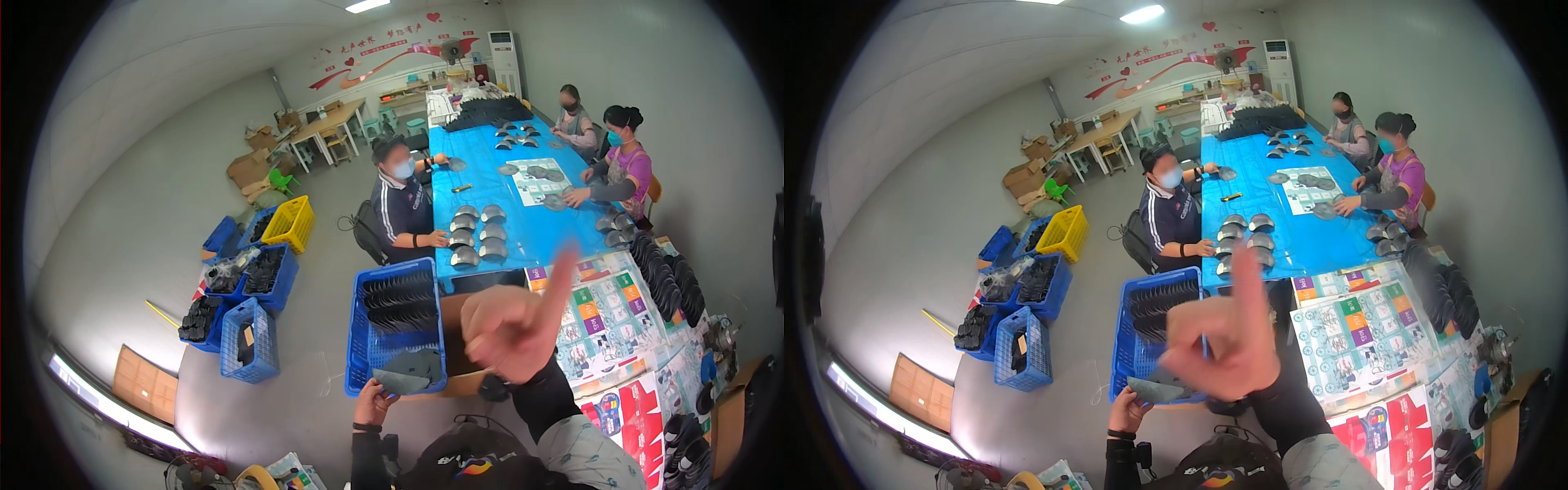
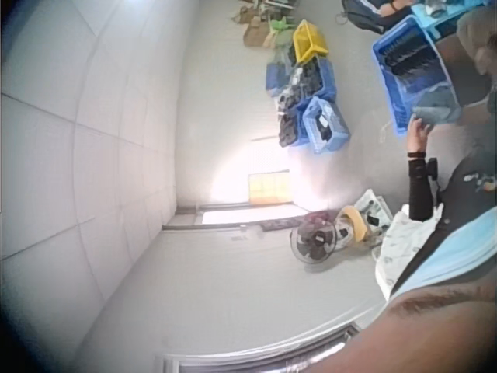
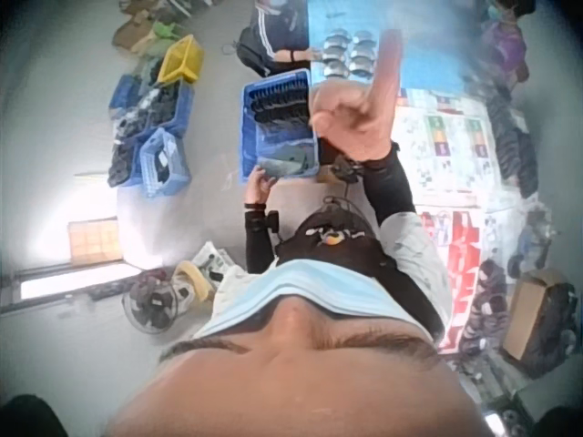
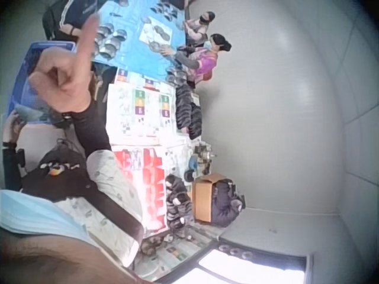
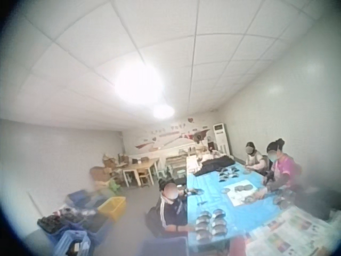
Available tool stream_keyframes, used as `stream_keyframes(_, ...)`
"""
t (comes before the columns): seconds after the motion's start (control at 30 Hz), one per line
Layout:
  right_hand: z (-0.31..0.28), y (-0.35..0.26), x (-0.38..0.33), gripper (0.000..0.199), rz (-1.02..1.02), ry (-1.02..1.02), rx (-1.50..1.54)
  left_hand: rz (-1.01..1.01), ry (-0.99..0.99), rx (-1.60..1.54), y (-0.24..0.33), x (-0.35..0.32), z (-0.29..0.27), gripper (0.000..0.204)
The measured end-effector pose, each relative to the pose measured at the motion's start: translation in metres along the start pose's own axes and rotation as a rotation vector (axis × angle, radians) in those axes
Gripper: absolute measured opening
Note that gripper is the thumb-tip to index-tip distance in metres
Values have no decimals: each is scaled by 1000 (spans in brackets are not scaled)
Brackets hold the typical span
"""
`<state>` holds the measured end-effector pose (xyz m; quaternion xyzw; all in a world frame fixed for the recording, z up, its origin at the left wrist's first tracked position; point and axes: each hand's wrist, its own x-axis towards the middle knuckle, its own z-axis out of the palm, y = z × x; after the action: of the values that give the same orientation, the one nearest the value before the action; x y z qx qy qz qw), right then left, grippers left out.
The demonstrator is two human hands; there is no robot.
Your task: Using a marking tool to apply patterns or adhesive to circular shoe components at a workstation.
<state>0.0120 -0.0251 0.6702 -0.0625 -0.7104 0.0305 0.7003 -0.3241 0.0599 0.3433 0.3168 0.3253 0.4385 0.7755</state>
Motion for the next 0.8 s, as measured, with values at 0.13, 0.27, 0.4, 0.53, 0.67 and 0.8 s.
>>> stream_keyframes(0.13, -32, 24, -4, 93, 299, 381, -60, 69, 70, -75, -19, 5, -9, 30)
stream_keyframes(0.27, -60, 23, -42, 84, 508, 548, 196, 113, 99, -188, -31, 11, -8, 42)
stream_keyframes(0.4, -82, 0, -93, 76, 555, 659, 322, 80, 132, -138, -42, 22, 3, 45)
stream_keyframes(0.53, -113, -7, -128, 69, 563, 723, 363, 93, 164, -197, -52, 33, 17, 39)
stream_keyframes(0.67, -147, -37, -144, 65, 397, 696, 630, 93, 110, -200, -60, 50, 36, 33)
stream_keyframes(0.8, -89, -81, -168, 63, -844, 75, 2482, 60, 92, -141, -68, 64, 51, 49)
